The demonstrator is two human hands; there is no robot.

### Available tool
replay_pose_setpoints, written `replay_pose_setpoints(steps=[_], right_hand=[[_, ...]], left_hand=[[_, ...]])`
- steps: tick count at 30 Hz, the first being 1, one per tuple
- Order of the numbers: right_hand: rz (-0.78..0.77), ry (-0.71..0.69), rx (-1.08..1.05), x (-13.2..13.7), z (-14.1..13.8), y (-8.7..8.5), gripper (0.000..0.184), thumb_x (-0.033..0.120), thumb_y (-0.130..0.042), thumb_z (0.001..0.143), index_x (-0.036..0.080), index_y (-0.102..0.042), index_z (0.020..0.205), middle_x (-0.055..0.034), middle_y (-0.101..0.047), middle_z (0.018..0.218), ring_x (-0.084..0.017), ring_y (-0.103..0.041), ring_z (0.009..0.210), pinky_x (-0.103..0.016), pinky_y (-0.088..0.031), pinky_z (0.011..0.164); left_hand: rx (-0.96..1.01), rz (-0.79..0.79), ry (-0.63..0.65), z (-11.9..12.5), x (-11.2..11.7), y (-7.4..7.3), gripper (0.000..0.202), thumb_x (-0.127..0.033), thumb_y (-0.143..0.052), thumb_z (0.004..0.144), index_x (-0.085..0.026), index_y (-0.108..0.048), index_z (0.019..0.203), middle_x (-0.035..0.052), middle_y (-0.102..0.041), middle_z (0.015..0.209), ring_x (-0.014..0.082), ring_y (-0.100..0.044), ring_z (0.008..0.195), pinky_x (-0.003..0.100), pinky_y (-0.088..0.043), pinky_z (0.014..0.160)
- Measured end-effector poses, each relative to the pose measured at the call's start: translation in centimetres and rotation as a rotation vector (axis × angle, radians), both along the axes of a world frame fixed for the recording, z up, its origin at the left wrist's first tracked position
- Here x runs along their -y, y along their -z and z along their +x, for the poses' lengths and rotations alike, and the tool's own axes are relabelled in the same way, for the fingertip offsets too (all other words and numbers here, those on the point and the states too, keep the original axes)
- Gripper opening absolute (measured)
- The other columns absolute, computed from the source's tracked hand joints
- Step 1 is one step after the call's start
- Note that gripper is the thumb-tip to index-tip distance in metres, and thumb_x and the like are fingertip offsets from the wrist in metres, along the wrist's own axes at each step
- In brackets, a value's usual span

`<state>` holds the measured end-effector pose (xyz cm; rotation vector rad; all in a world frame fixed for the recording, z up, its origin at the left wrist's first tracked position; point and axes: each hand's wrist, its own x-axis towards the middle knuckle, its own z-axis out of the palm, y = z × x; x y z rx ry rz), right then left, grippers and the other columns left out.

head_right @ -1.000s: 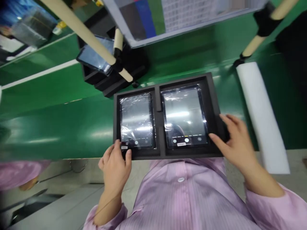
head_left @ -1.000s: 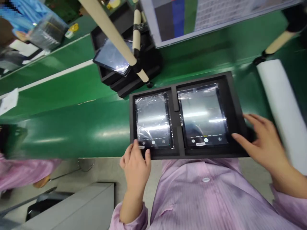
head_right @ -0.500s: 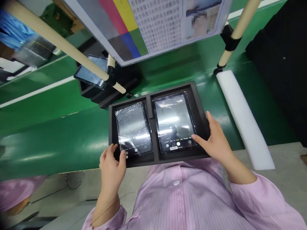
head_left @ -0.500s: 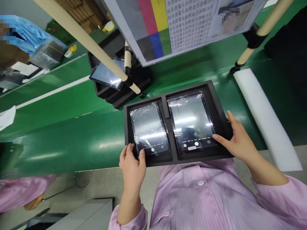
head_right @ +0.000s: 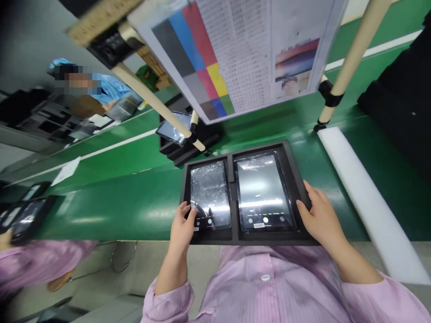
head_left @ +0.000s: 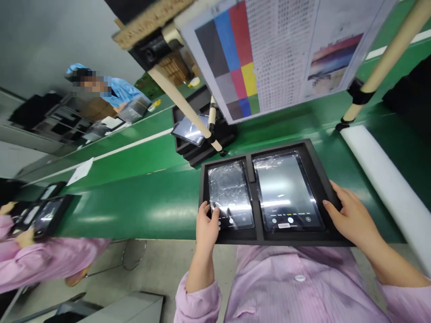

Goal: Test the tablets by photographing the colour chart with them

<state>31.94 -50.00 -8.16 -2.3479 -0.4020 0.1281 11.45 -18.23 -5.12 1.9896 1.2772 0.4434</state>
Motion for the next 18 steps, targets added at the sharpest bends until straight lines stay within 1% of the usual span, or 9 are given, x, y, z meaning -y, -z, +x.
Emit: replay_pose_setpoints(steps=[3, 5, 7, 9, 11, 13, 15, 16, 18], right_hand=[[0.024, -0.016, 0.027, 0.4, 0.6, 0.4, 0.062, 0.053, -0.050, 0.083, 0.015, -0.061, 0.131, -0.0162, -0.066, 0.111, -0.017, -0.049, 0.043, -0.047, -0.055, 0.056], [0.033, -0.028, 0.062, 0.8, 1.0, 0.5, 0.062, 0.057, -0.050, 0.082, 0.017, -0.062, 0.128, -0.0153, -0.067, 0.107, -0.019, -0.049, 0.041, -0.051, -0.055, 0.055], [0.040, -0.020, 0.101, 1.5, 1.3, 0.6, 0.059, 0.060, -0.048, 0.085, 0.024, -0.061, 0.130, -0.0143, -0.066, 0.107, -0.024, -0.055, 0.047, -0.055, -0.056, 0.058], [0.036, -0.001, 0.102, 2.4, 1.7, 0.5, 0.055, 0.063, -0.045, 0.088, 0.034, -0.058, 0.134, -0.0138, -0.065, 0.109, -0.029, -0.060, 0.055, -0.057, -0.057, 0.061], [0.010, 0.009, 0.070, 3.5, 2.4, 0.3, 0.053, 0.066, -0.047, 0.089, 0.046, -0.053, 0.137, -0.0127, -0.066, 0.105, -0.032, -0.062, 0.058, -0.057, -0.055, 0.057], [0.001, 0.014, 0.114, 4.2, 3.0, -0.2, 0.052, 0.068, -0.048, 0.087, 0.057, -0.047, 0.138, -0.0104, -0.066, 0.094, -0.034, -0.061, 0.055, -0.058, -0.052, 0.050], [0.025, 0.024, 0.246, 4.3, 3.1, -1.1, 0.049, 0.067, -0.042, 0.089, 0.062, -0.043, 0.138, -0.0091, -0.063, 0.088, -0.035, -0.060, 0.054, -0.061, -0.052, 0.050], [0.036, 0.026, 0.316, 4.0, 2.9, -1.7, 0.049, 0.066, -0.039, 0.090, 0.060, -0.046, 0.138, -0.0097, -0.062, 0.089, -0.036, -0.060, 0.055, -0.063, -0.054, 0.053], [0.055, -0.009, 0.371, 2.8, 1.9, -3.3, 0.048, 0.063, -0.044, 0.092, 0.048, -0.055, 0.136, -0.0127, -0.063, 0.100, -0.038, -0.066, 0.070, -0.060, -0.058, 0.055]], left_hand=[[0.189, -0.174, -0.112, 0.0, 0.0, -1.3, 0.044, -0.046, -0.061, 0.084, -0.016, -0.062, 0.117, 0.0178, -0.072, 0.118, 0.0241, -0.072, 0.103, 0.039, -0.056, 0.090], [0.298, -0.276, -0.132, 0.2, 0.5, -2.6, 0.051, -0.055, -0.065, 0.079, -0.016, -0.065, 0.112, 0.0131, -0.076, 0.102, 0.0217, -0.073, 0.088, 0.035, -0.057, 0.078], [0.385, -0.458, -0.105, 0.7, 1.4, -3.8, 0.062, -0.061, -0.076, 0.068, -0.015, -0.069, 0.110, 0.0096, -0.076, 0.089, 0.0215, -0.072, 0.076, 0.033, -0.057, 0.070], [0.464, -0.696, -0.057, 1.6, 2.6, -4.7, 0.068, -0.060, -0.086, 0.058, -0.015, -0.073, 0.108, 0.0082, -0.077, 0.084, 0.0225, -0.072, 0.075, 0.034, -0.057, 0.071], [0.537, -0.878, -0.015, 2.6, 3.6, -5.0, 0.069, -0.056, -0.091, 0.055, -0.016, -0.075, 0.109, 0.0083, -0.078, 0.085, 0.0233, -0.073, 0.079, 0.034, -0.057, 0.075], [0.594, -0.926, 0.015, 3.4, 4.3, -5.0, 0.069, -0.053, -0.093, 0.055, -0.015, -0.076, 0.110, 0.0090, -0.078, 0.086, 0.0242, -0.073, 0.081, 0.034, -0.057, 0.075], [0.642, -0.914, 0.045, 3.9, 4.5, -4.9, 0.069, -0.051, -0.094, 0.054, -0.014, -0.076, 0.110, 0.0098, -0.079, 0.086, 0.0254, -0.074, 0.082, 0.034, -0.057, 0.075], [0.665, -0.904, 0.060, 3.9, 4.5, -4.9, 0.069, -0.051, -0.094, 0.055, -0.014, -0.076, 0.111, 0.0100, -0.079, 0.087, 0.0259, -0.074, 0.083, 0.034, -0.057, 0.076], [0.708, -0.899, 0.096, 3.7, 4.6, -5.3, 0.067, -0.051, -0.092, 0.060, -0.016, -0.075, 0.115, 0.0098, -0.079, 0.090, 0.0263, -0.074, 0.085, 0.036, -0.058, 0.079]])
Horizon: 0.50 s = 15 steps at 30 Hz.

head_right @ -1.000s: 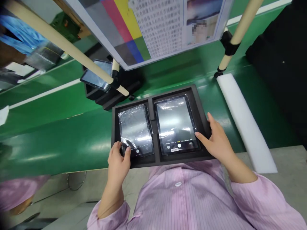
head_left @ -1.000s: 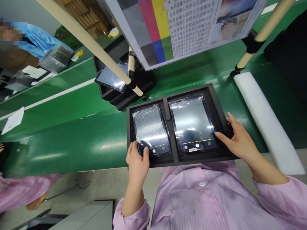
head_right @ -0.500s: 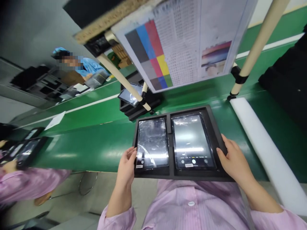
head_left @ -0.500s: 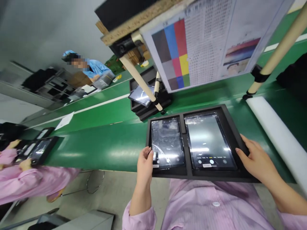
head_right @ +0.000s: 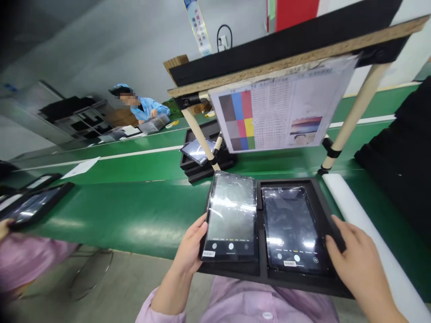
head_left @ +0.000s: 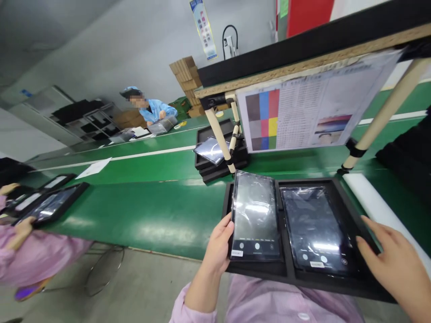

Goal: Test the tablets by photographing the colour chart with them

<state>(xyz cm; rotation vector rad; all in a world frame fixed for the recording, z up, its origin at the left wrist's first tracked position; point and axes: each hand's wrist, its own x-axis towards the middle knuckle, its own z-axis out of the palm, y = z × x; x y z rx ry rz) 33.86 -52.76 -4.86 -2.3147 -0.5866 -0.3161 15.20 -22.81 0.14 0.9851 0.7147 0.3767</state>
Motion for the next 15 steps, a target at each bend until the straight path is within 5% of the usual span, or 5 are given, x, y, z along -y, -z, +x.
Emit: replay_pose_setpoints(steps=[3, 7, 11, 15], right_hand=[[0.091, -0.214, -0.001, -3.2, -2.4, -2.8, 0.048, 0.056, -0.051, 0.096, 0.034, -0.058, 0.137, -0.0121, -0.065, 0.120, -0.035, -0.069, 0.101, -0.045, -0.064, 0.057], [0.414, -0.531, -0.022, -7.7, -4.8, -5.3, 0.057, 0.052, -0.049, 0.101, 0.036, -0.039, 0.155, -0.0074, -0.061, 0.137, -0.028, -0.065, 0.118, -0.043, -0.062, 0.092], [0.865, -0.495, -0.341, -10.1, -4.7, -6.0, 0.050, 0.053, -0.045, 0.102, 0.032, -0.052, 0.146, -0.0090, -0.061, 0.138, -0.029, -0.060, 0.125, -0.049, -0.055, 0.103], [0.831, -0.436, -0.578, -10.7, -3.2, -6.8, 0.067, 0.074, -0.035, 0.095, 0.023, -0.069, 0.123, -0.0132, -0.073, 0.105, -0.034, -0.064, 0.118, -0.055, -0.056, 0.099]], left_hand=[[0.083, -0.009, 0.042, -0.3, 0.3, -1.1, 0.065, -0.050, -0.090, 0.065, -0.021, -0.072, 0.120, 0.0083, -0.079, 0.096, 0.0265, -0.075, 0.089, 0.039, -0.059, 0.084], [0.182, 0.029, 0.061, 0.5, 1.0, -2.4, 0.058, -0.054, -0.091, 0.062, -0.026, -0.073, 0.110, 0.0047, -0.077, 0.094, 0.0272, -0.074, 0.094, 0.043, -0.059, 0.089], [0.290, 0.097, -0.022, 2.3, 1.7, -2.6, 0.055, -0.058, -0.089, 0.062, -0.029, -0.073, 0.106, 0.0022, -0.077, 0.098, 0.0232, -0.073, 0.092, 0.041, -0.059, 0.090], [0.371, 0.351, -0.220, 3.8, 2.5, -2.1, 0.058, -0.065, -0.080, 0.070, -0.026, -0.072, 0.111, 0.0081, -0.074, 0.115, 0.0267, -0.071, 0.104, 0.042, -0.057, 0.092]])
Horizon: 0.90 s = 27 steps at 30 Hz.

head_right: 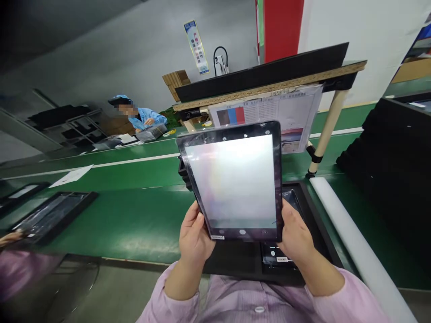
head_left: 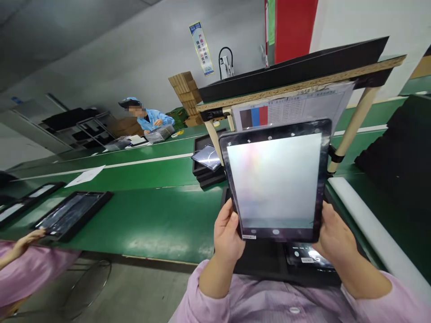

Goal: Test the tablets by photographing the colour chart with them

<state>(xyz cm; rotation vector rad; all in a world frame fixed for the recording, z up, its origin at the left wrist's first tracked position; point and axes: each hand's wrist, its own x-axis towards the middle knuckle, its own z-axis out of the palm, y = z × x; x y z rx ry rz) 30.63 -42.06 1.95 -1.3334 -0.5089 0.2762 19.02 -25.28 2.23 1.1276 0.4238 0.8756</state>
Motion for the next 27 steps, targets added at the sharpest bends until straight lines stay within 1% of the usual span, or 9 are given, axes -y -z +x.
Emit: replay_pose_setpoints(steps=[2, 3, 5, 6, 8, 11, 15, 20, 27], right_hand=[[-0.061, -0.050, -0.005, 0.0, 0.5, -0.4, 0.075, 0.080, -0.029, 0.092, 0.023, -0.072, 0.115, -0.0137, -0.074, 0.097, -0.034, -0.064, 0.118, -0.055, -0.057, 0.097], [-0.075, -0.054, 0.001, 0.0, 0.7, -0.6, 0.076, 0.081, -0.029, 0.091, 0.023, -0.073, 0.112, -0.0135, -0.074, 0.096, -0.034, -0.064, 0.119, -0.055, -0.057, 0.097], [-0.093, -0.050, 0.013, 0.2, 0.8, -1.0, 0.076, 0.083, -0.030, 0.089, 0.025, -0.074, 0.107, -0.0130, -0.074, 0.095, -0.034, -0.062, 0.121, -0.055, -0.056, 0.097], [-0.106, -0.046, 0.019, 0.3, 0.8, -1.2, 0.075, 0.084, -0.030, 0.088, 0.026, -0.075, 0.105, -0.0127, -0.074, 0.095, -0.033, -0.062, 0.122, -0.055, -0.056, 0.097], [-0.144, -0.032, 0.034, 0.4, 0.7, -1.6, 0.075, 0.084, -0.029, 0.088, 0.027, -0.075, 0.103, -0.0126, -0.073, 0.098, -0.033, -0.060, 0.124, -0.056, -0.056, 0.096], [-0.204, 0.006, 0.069, 0.5, 0.5, -2.2, 0.076, 0.083, -0.025, 0.089, 0.028, -0.075, 0.103, -0.0128, -0.072, 0.104, -0.033, -0.058, 0.127, -0.057, -0.056, 0.095], [-0.240, 0.006, 0.104, 0.6, 0.4, -2.4, 0.082, 0.084, -0.020, 0.088, 0.026, -0.074, 0.108, -0.0142, -0.072, 0.104, -0.033, -0.058, 0.127, -0.058, -0.056, 0.094], [-0.203, -0.013, 0.052, 0.7, 0.5, -1.8, 0.079, 0.081, -0.022, 0.090, 0.025, -0.073, 0.113, -0.0139, -0.072, 0.102, -0.033, -0.059, 0.126, -0.058, -0.057, 0.093], [-0.202, 0.002, 0.016, 0.8, 0.5, -1.5, 0.083, 0.082, -0.022, 0.089, 0.023, -0.070, 0.122, -0.0160, -0.071, 0.107, -0.035, -0.056, 0.130, -0.061, -0.055, 0.094]], left_hand=[[-0.003, 0.290, -0.079, 0.2, 0.5, 0.4, 0.075, -0.072, -0.072, 0.073, -0.022, -0.064, 0.127, 0.0142, -0.068, 0.126, 0.0312, -0.065, 0.117, 0.045, -0.053, 0.101], [-0.034, 0.466, -0.103, 0.2, 0.8, 0.6, 0.087, -0.074, -0.070, 0.073, -0.019, -0.056, 0.138, 0.0174, -0.064, 0.132, 0.0336, -0.061, 0.124, 0.048, -0.049, 0.106], [-0.154, 0.791, -0.154, 0.0, 1.3, 1.0, 0.111, -0.074, -0.074, 0.069, -0.014, -0.033, 0.153, 0.0225, -0.053, 0.140, 0.0375, -0.052, 0.134, 0.053, -0.042, 0.113], [-0.230, 0.914, -0.190, -0.1, 1.6, 1.1, 0.121, -0.071, -0.077, 0.067, -0.013, -0.022, 0.157, 0.0241, -0.048, 0.142, 0.0388, -0.048, 0.136, 0.055, -0.040, 0.114], [-0.356, 1.062, -0.270, -0.2, 2.1, 1.1, 0.133, -0.064, -0.083, 0.063, -0.013, -0.007, 0.159, 0.0257, -0.042, 0.143, 0.0406, -0.045, 0.137, 0.060, -0.040, 0.112], [-0.435, 1.140, -0.308, -0.2, 2.7, 0.9, 0.142, -0.054, -0.090, 0.058, -0.017, 0.002, 0.160, 0.0249, -0.038, 0.143, 0.0418, -0.045, 0.135, 0.063, -0.041, 0.109], [-0.438, 1.186, -0.301, -0.1, 3.1, 0.7, 0.148, -0.047, -0.093, 0.057, -0.021, 0.010, 0.159, 0.0238, -0.036, 0.143, 0.0411, -0.047, 0.130, 0.063, -0.044, 0.106], [-0.457, 1.220, -0.331, 0.0, 3.3, 0.7, 0.148, -0.047, -0.093, 0.059, -0.022, 0.013, 0.159, 0.0255, -0.032, 0.147, 0.0405, -0.048, 0.128, 0.062, -0.046, 0.103], [-0.480, 1.184, -0.305, -0.1, 3.5, 0.8, 0.156, -0.053, -0.095, 0.052, -0.021, 0.014, 0.159, 0.0283, -0.028, 0.152, 0.0427, -0.048, 0.130, 0.063, -0.046, 0.104]])
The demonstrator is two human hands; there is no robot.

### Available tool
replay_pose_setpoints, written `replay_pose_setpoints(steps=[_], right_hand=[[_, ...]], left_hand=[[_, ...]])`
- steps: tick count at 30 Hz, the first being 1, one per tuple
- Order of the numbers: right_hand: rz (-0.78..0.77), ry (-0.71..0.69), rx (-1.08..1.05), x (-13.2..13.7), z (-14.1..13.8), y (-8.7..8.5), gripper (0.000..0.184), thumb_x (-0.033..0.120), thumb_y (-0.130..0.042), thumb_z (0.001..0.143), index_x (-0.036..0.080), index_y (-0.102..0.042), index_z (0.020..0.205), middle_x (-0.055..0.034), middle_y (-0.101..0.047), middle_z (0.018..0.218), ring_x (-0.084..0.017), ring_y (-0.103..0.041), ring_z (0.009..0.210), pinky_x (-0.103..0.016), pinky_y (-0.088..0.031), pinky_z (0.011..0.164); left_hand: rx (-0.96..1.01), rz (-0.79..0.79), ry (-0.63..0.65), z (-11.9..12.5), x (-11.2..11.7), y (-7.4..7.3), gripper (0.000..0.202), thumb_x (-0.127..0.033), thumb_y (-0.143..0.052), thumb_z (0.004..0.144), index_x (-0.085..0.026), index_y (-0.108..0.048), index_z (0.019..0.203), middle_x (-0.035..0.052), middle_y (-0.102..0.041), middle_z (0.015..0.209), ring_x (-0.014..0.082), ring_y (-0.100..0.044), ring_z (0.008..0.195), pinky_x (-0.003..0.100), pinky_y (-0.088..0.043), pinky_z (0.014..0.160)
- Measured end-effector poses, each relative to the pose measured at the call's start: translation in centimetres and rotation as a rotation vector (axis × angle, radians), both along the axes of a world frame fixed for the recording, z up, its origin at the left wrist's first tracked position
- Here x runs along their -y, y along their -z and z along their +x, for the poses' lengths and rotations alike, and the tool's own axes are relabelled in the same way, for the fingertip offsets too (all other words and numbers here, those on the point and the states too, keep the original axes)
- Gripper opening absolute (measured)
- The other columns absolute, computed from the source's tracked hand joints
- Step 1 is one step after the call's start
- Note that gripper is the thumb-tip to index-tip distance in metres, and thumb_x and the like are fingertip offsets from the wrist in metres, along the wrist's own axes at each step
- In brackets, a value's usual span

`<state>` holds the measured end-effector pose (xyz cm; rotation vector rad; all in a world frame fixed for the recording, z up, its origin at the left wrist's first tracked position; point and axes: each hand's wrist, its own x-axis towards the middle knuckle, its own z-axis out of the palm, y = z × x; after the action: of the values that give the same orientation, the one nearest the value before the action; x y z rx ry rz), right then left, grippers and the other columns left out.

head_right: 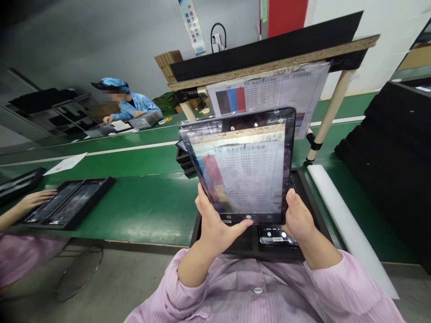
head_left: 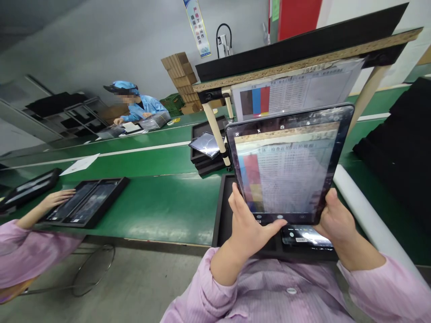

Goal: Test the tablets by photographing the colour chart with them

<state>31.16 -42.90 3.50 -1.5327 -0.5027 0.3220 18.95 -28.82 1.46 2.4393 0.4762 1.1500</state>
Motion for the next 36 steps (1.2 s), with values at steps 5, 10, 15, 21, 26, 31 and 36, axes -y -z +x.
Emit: replay_pose_setpoints(steps=[5, 10, 15, 21, 26, 31, 36], right_hand=[[0.036, -0.012, -0.033, -0.1, -0.1, -0.2, 0.085, 0.088, -0.029, 0.085, 0.024, -0.070, 0.123, -0.0142, -0.072, 0.110, -0.034, -0.056, 0.129, -0.057, -0.056, 0.098], [0.273, -0.157, -0.130, -0.5, -0.1, -0.2, 0.078, 0.088, -0.048, 0.082, 0.024, -0.072, 0.119, -0.0115, -0.072, 0.116, -0.035, -0.056, 0.129, -0.053, -0.052, 0.106], [0.294, -0.253, -0.086, 0.0, -0.3, 0.3, 0.077, 0.082, -0.042, 0.091, 0.022, -0.065, 0.134, -0.0090, -0.067, 0.127, -0.032, -0.049, 0.136, -0.050, -0.046, 0.114], [0.208, -0.232, 0.284, 0.8, -0.1, -1.8, 0.069, 0.063, -0.033, 0.104, 0.031, -0.017, 0.163, 0.0024, -0.021, 0.165, -0.026, -0.019, 0.152, -0.047, -0.021, 0.127], [0.082, -0.290, 0.574, 0.5, 0.9, -4.0, 0.064, 0.054, -0.032, 0.107, 0.032, -0.011, 0.163, 0.0029, -0.022, 0.164, -0.025, -0.026, 0.151, -0.043, -0.026, 0.126], [0.017, -0.216, 0.790, 0.0, 1.8, -4.5, 0.057, 0.049, -0.031, 0.109, 0.042, -0.010, 0.162, 0.0059, -0.022, 0.164, -0.021, -0.041, 0.144, -0.040, -0.041, 0.118], [-0.069, -0.128, 0.873, 0.0, 2.0, -4.1, 0.060, 0.051, -0.030, 0.108, 0.038, -0.007, 0.163, 0.0013, -0.030, 0.162, -0.024, -0.052, 0.135, -0.040, -0.052, 0.105]], left_hand=[[0.040, 0.004, -0.001, 0.1, 0.2, 0.3, 0.148, -0.059, -0.091, 0.058, -0.020, 0.008, 0.160, 0.0278, -0.032, 0.150, 0.0422, -0.048, 0.130, 0.064, -0.045, 0.104], [0.172, -0.251, 0.111, 0.0, -0.3, 0.8, 0.124, -0.070, -0.078, 0.069, -0.015, -0.014, 0.160, 0.0253, -0.045, 0.144, 0.0407, -0.049, 0.133, 0.061, -0.043, 0.109], [0.486, -1.110, 0.495, -0.3, -2.3, 0.4, 0.056, -0.062, -0.064, 0.088, -0.029, -0.063, 0.134, 0.0089, -0.070, 0.127, 0.0234, -0.069, 0.111, 0.035, -0.056, 0.097], [0.489, -1.542, 0.574, -0.5, -3.2, -0.4, 0.044, -0.043, -0.088, 0.072, -0.040, -0.075, 0.114, -0.0037, -0.079, 0.112, 0.0163, -0.075, 0.095, 0.028, -0.059, 0.089], [0.541, -1.595, 0.569, -0.6, -3.0, -0.2, 0.041, -0.040, -0.089, 0.071, -0.040, -0.077, 0.110, -0.0041, -0.080, 0.110, 0.0150, -0.076, 0.093, 0.025, -0.061, 0.083], [0.517, -1.616, 0.525, -0.9, -3.3, 0.4, 0.043, -0.041, -0.088, 0.071, -0.039, -0.076, 0.112, -0.0021, -0.079, 0.113, 0.0178, -0.076, 0.095, 0.030, -0.061, 0.085], [0.478, -1.627, 0.500, -1.3, -3.3, 1.0, 0.045, -0.044, -0.090, 0.069, -0.039, -0.077, 0.112, -0.0010, -0.080, 0.110, 0.0176, -0.076, 0.094, 0.030, -0.060, 0.090]])
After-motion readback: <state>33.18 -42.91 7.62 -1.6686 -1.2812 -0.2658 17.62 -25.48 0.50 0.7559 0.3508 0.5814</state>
